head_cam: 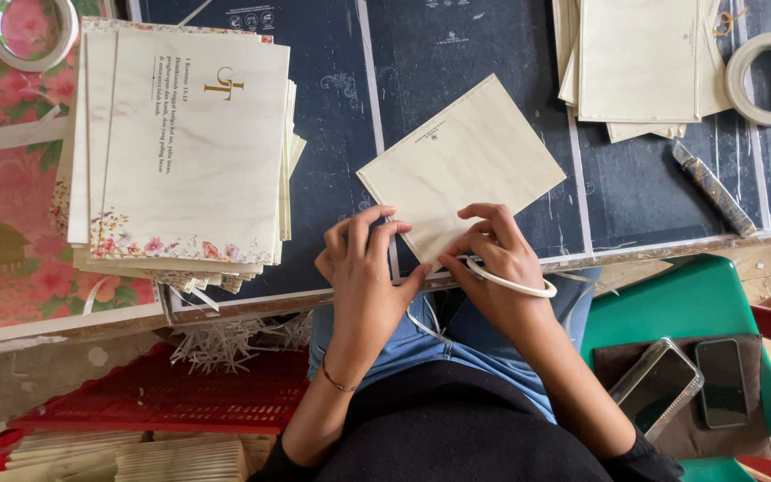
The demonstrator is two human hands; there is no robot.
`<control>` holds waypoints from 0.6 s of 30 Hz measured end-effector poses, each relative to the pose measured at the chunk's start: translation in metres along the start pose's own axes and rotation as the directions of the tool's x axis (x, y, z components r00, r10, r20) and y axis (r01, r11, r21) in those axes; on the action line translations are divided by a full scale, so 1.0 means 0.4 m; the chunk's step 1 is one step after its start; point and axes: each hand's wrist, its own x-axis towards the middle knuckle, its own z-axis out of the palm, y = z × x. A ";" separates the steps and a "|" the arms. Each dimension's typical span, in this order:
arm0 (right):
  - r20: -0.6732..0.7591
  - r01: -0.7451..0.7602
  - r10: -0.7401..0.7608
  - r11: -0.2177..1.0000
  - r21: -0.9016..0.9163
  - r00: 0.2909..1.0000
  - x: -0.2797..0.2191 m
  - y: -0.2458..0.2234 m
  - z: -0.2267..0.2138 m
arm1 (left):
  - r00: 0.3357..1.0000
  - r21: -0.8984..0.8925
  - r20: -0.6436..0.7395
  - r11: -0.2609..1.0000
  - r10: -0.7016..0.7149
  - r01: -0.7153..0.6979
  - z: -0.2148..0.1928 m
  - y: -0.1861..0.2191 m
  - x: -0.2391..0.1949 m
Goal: The person repeatedly picks a card from a stack, places a white cord across it, and sets it aside. This process is repeated multiple times with different cards. The person handles the cards and cord by hand throughout the task.
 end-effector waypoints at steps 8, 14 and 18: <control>0.122 -0.058 0.058 0.998 -0.004 0.991 0.023 0.000 -0.018 | 0.998 -0.063 0.016 0.997 -0.053 0.054 -0.002 0.013 0.005; 0.070 -0.063 0.059 0.996 0.063 0.996 0.086 0.037 -0.135 | 0.998 -0.045 0.027 0.998 -0.049 0.050 -0.001 0.014 0.000; -0.083 0.003 -0.011 0.995 -0.101 0.996 0.116 0.143 -0.239 | 0.998 -0.034 0.028 0.998 -0.061 0.062 0.002 0.016 0.000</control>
